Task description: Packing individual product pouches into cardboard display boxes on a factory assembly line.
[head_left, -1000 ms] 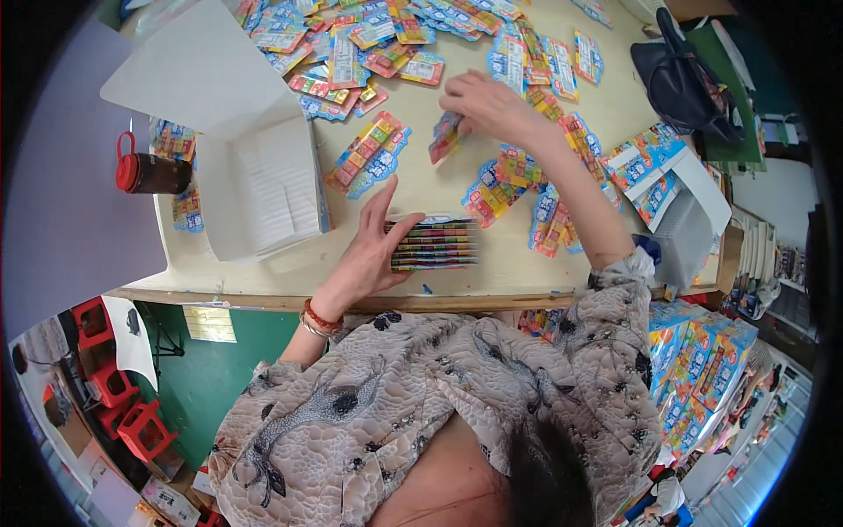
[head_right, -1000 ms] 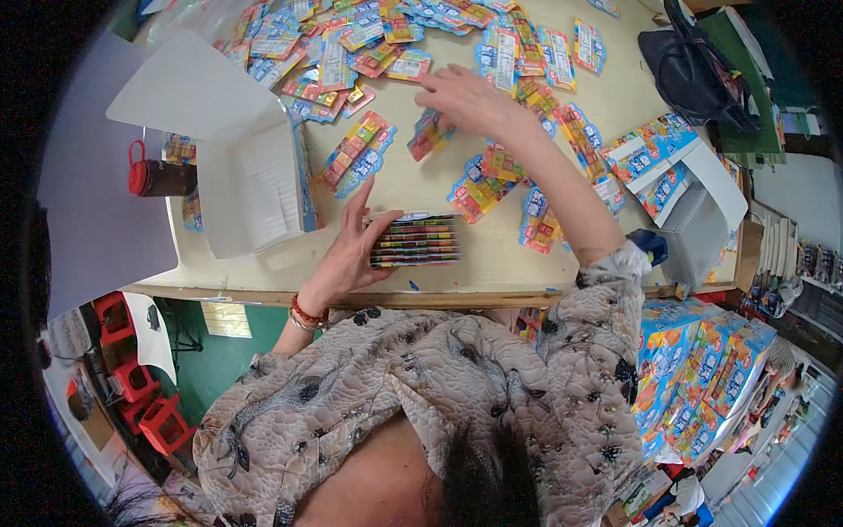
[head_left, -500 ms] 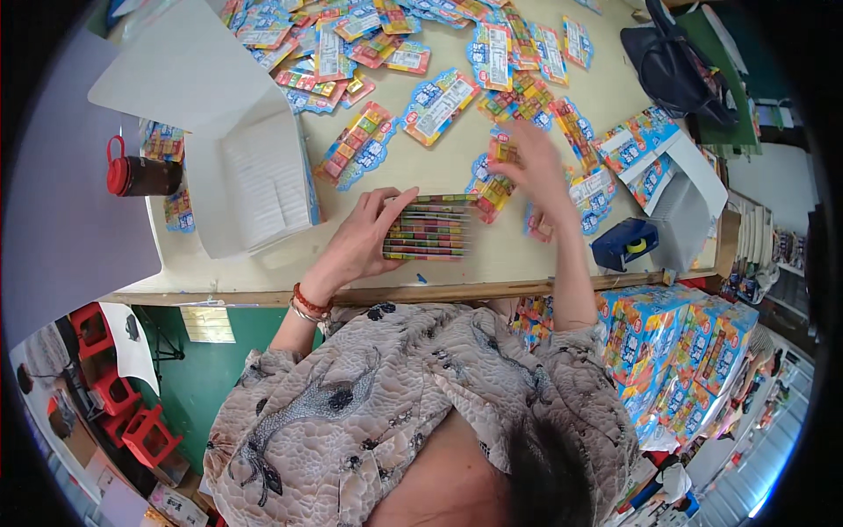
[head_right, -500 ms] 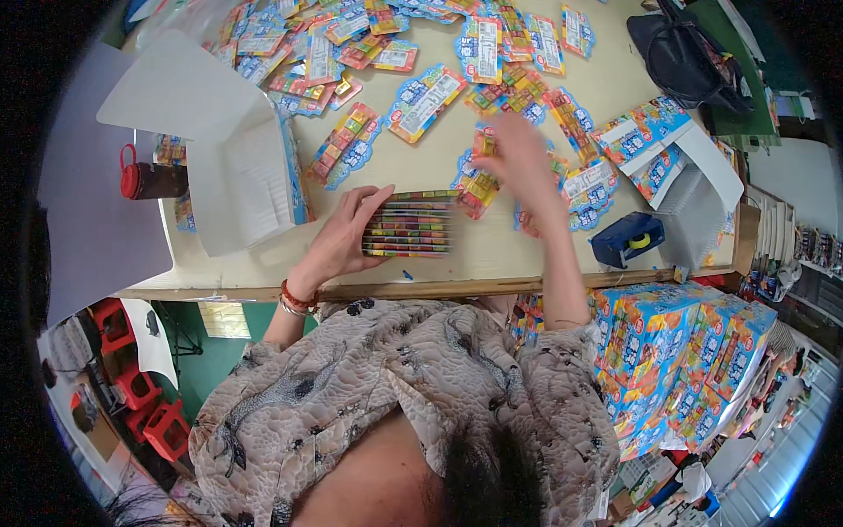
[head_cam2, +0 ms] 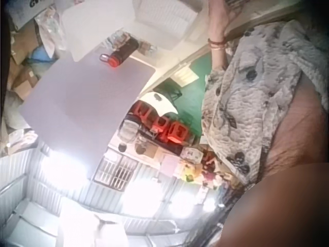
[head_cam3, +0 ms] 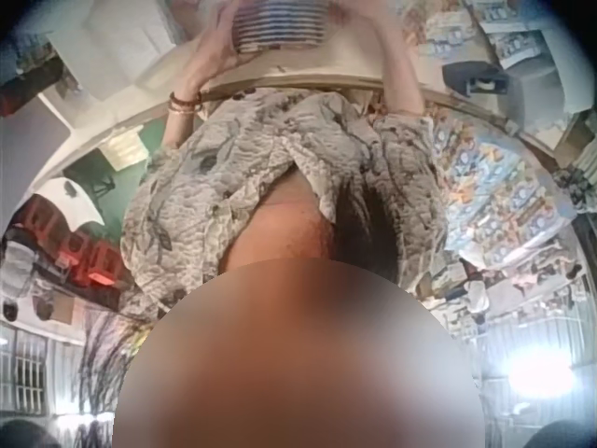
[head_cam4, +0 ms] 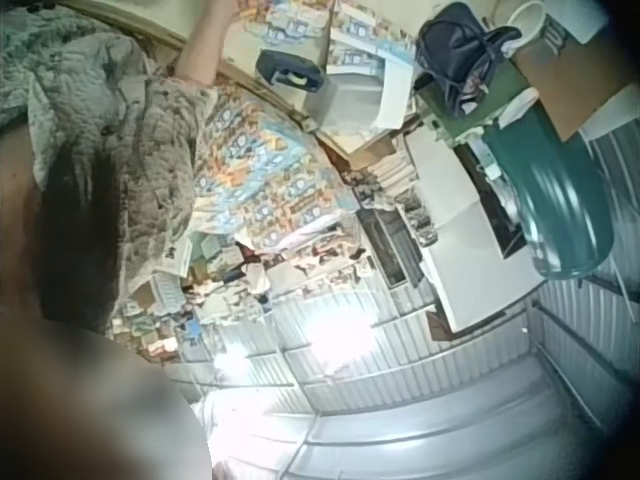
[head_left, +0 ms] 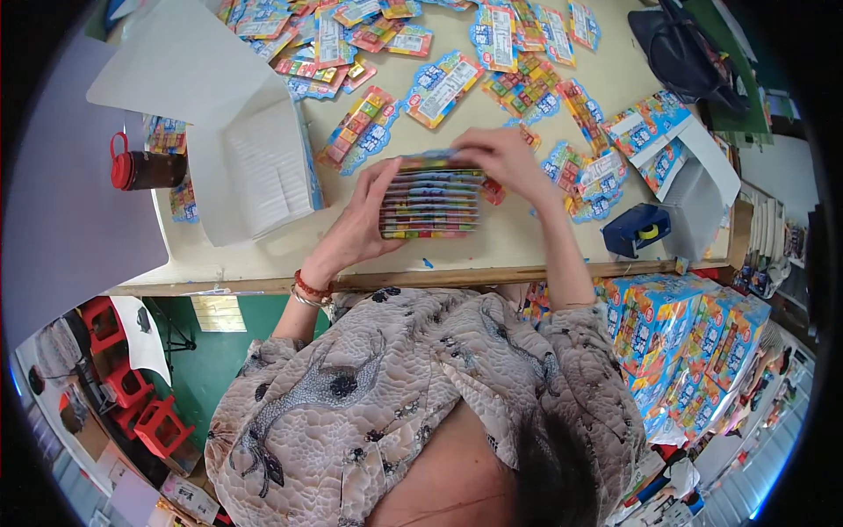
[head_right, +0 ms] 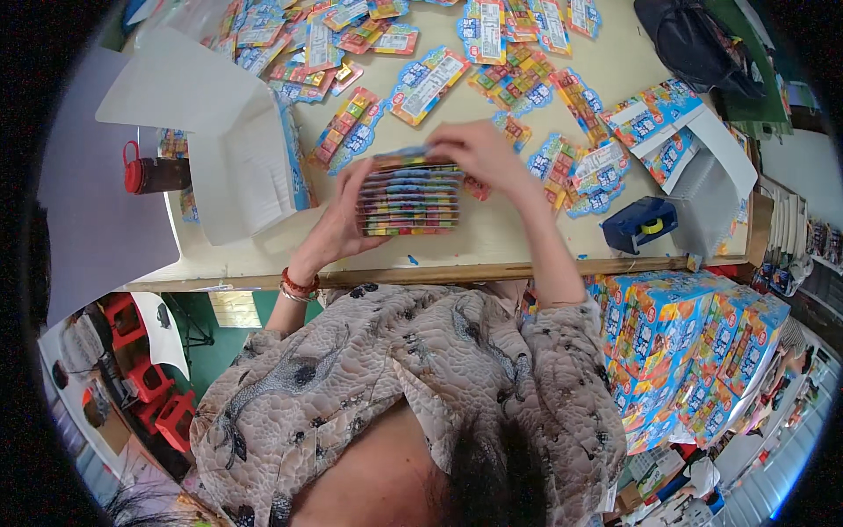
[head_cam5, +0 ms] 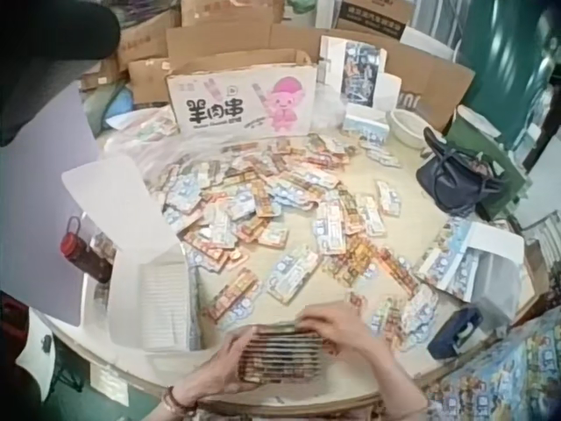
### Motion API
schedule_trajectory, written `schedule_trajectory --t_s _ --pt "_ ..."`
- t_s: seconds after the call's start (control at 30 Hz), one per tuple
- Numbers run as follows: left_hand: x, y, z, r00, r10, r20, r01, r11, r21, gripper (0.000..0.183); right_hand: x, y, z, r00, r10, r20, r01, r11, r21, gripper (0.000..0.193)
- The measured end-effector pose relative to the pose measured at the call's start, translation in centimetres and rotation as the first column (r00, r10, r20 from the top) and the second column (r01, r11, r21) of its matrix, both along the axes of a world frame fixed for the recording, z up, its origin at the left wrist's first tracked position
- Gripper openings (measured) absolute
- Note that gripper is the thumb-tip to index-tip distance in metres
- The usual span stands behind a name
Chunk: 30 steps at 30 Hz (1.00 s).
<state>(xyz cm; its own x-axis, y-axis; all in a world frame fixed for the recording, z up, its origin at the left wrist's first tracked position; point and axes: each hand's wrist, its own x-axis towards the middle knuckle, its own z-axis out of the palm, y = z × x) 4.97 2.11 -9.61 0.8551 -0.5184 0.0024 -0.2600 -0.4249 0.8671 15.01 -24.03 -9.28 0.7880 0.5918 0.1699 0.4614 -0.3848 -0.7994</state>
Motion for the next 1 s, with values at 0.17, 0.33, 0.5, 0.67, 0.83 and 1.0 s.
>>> schedule_trajectory --t_s 0.17,0.33,0.5,0.67,0.83,1.0 --pt "-0.7 -0.6 -1.0 0.886 0.323 0.333 -0.36 0.931 0.054 0.131 -2.3 1.0 0.8 0.831 -0.142 -0.538 0.144 0.989 -0.038 0.03" --pt "0.0 -0.4 -3.5 0.985 0.163 -0.052 -0.17 0.957 -0.235 0.141 -6.6 0.6 -3.2 0.735 -0.057 -0.675 0.488 0.736 0.47 0.062" --pt "-0.5 -0.9 -3.8 0.987 0.158 -0.038 -0.162 0.967 -0.195 0.141 -10.5 2.8 -5.1 0.802 -0.227 -0.553 0.526 0.706 0.474 0.08" --pt "-0.3 -0.7 -2.8 0.989 0.141 -0.046 -0.149 0.946 -0.286 0.14 -10.8 3.1 -4.6 0.866 -0.295 -0.403 0.473 0.743 0.473 0.086" --pt "-0.1 0.0 -3.7 0.989 0.143 -0.032 -0.146 0.98 -0.138 0.137 -10.4 3.4 -4.7 0.853 -0.288 -0.434 0.49 0.728 0.479 0.083" --pt "-0.1 0.1 -3.8 0.987 0.147 -0.064 -0.155 0.978 -0.137 0.134 -9.2 0.7 -4.0 0.787 -0.069 -0.613 0.498 0.657 0.566 0.07"
